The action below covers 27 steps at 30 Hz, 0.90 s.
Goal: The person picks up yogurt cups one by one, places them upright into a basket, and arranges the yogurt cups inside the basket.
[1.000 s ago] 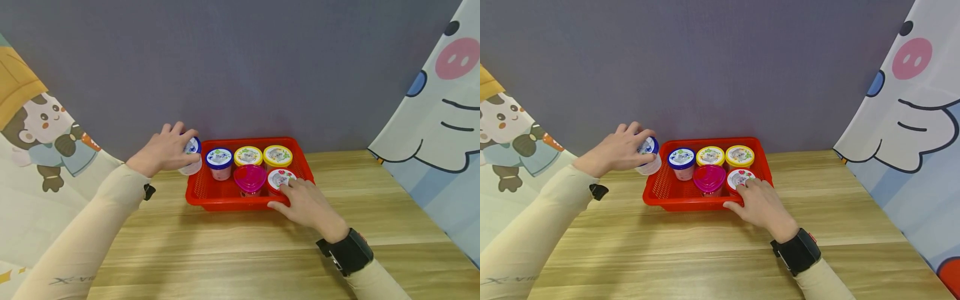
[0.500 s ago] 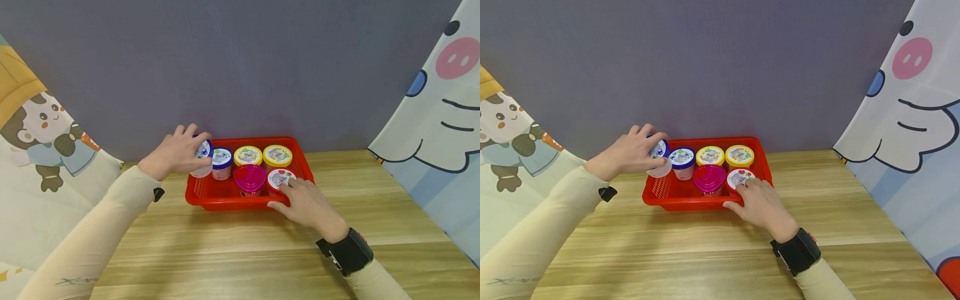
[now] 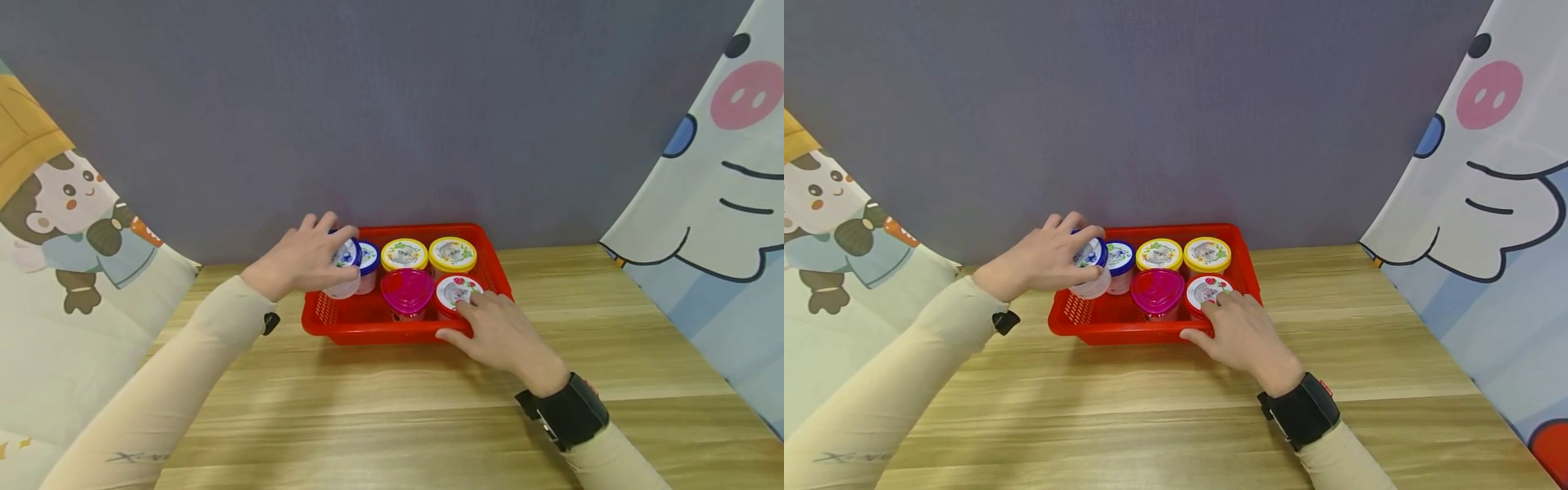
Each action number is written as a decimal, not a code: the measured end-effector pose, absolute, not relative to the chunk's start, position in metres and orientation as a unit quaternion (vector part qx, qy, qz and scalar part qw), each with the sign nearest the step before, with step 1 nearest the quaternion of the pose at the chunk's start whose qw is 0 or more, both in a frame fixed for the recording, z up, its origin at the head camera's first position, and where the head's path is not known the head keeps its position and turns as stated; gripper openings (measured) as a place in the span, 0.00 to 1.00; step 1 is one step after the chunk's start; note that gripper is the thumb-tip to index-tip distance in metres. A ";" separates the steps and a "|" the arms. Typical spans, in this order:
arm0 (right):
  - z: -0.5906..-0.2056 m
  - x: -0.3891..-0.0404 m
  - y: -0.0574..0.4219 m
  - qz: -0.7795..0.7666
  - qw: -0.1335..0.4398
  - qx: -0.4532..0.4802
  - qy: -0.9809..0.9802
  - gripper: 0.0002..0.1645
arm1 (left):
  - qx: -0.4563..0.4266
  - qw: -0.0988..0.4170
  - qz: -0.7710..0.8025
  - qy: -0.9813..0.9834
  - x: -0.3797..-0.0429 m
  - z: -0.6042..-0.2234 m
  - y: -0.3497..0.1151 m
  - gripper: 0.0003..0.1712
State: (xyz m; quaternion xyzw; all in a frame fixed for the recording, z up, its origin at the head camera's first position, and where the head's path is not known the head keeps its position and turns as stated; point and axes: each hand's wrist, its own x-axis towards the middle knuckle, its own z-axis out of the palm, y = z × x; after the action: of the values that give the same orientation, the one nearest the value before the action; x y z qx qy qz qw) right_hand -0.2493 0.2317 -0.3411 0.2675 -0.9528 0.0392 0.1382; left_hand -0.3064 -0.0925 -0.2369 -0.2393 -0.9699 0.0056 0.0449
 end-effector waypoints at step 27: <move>-0.342 -0.249 0.232 0.040 0.139 0.266 -0.953 0.39 | -0.240 0.009 0.007 -0.971 -0.304 -0.266 -0.080 0.42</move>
State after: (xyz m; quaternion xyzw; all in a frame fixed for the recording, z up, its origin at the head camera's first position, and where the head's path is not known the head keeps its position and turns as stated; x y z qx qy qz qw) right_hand -0.2487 0.2324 -0.3415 0.2663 -0.9530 0.0396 0.1390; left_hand -0.3037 -0.0804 -0.2661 -0.2402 -0.9707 0.0073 0.0091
